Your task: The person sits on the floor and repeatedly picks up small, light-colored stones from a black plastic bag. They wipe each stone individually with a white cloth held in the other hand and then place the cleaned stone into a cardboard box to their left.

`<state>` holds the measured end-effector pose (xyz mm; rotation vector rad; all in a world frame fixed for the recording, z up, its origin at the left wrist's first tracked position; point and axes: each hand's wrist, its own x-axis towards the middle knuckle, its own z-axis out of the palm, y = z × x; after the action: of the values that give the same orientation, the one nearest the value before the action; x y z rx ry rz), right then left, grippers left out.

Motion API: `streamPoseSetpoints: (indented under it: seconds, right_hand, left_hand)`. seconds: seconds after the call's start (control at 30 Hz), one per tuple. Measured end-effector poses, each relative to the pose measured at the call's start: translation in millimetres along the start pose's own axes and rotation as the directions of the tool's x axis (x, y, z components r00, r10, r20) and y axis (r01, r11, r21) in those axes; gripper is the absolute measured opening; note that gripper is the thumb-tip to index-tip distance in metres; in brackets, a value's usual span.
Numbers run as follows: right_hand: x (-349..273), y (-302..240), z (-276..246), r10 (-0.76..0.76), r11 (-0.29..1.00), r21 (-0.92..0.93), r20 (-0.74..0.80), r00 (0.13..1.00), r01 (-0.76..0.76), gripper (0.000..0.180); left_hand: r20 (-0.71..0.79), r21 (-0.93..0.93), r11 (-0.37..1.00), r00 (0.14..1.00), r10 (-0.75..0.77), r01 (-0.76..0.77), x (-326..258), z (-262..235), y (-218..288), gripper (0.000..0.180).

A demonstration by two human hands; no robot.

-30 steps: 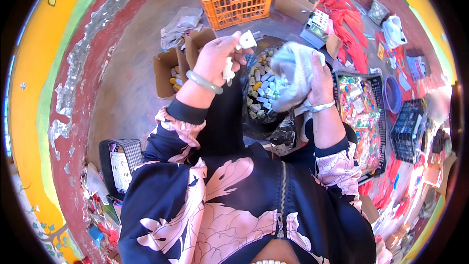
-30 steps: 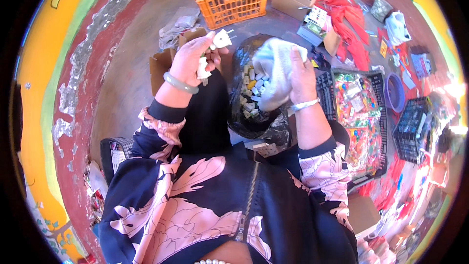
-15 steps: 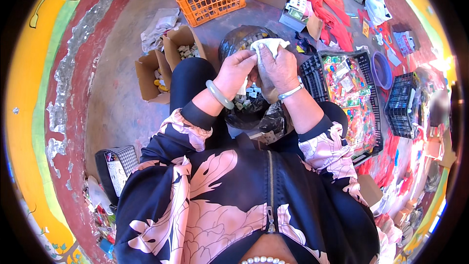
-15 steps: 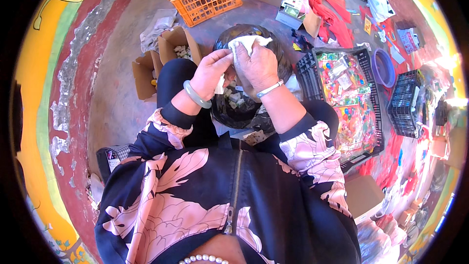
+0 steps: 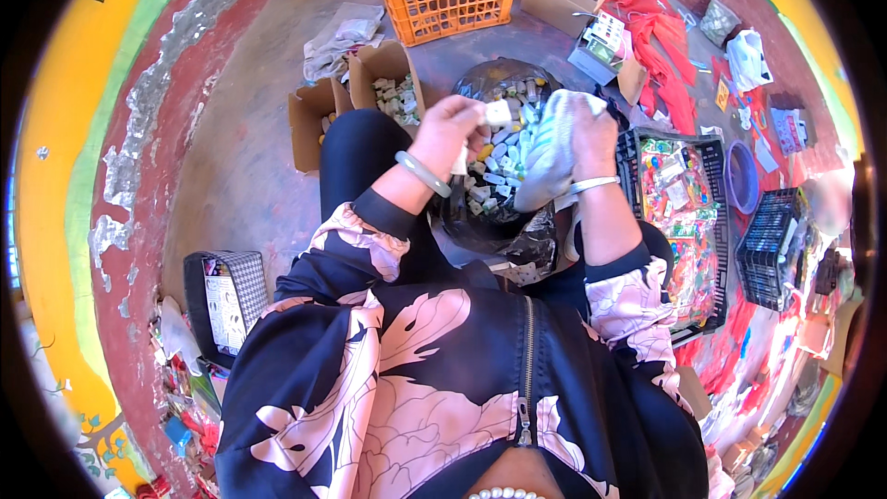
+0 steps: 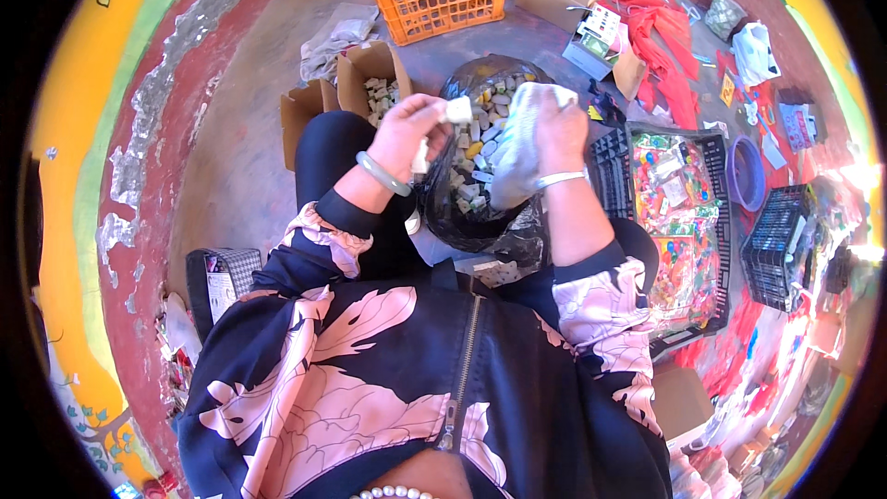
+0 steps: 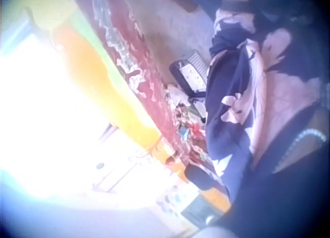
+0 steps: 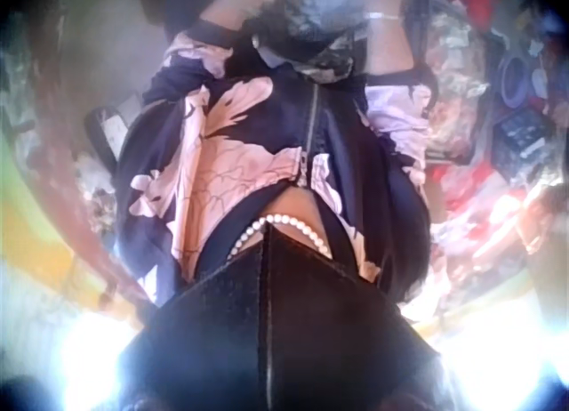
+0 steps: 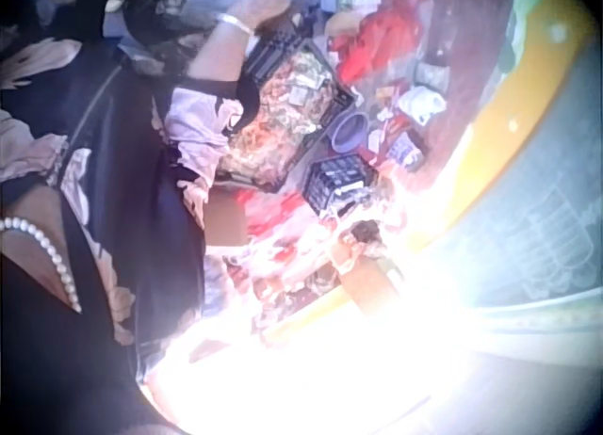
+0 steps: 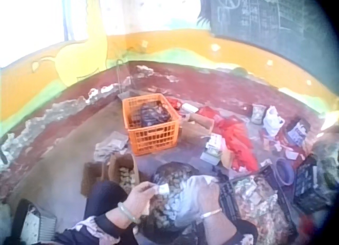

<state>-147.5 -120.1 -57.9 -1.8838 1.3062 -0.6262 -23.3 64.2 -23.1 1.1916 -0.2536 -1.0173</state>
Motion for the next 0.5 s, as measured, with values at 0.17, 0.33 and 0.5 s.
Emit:
streamPoseSetpoints:
  seconds: [0.17,0.33,0.5]
  right_hand:
    - [-9,-28,-22,0.237,0.664,0.676,0.214,0.948,-0.319,0.023]
    - [-16,-30,-16,0.201,0.659,0.673,0.273,0.941,-0.336,0.024]
    - [-19,-30,-12,0.182,0.665,0.658,0.314,0.932,-0.352,0.025]
  left_hand:
    - [-0.341,-0.182,0.983,0.936,-0.082,0.020,43,-81,-3,0.018]
    - [-0.611,-0.349,0.936,0.770,-0.186,-0.051,107,-148,-2,0.020]
    - [-0.526,-0.531,0.845,0.805,-0.276,-0.057,103,-132,5,0.029]
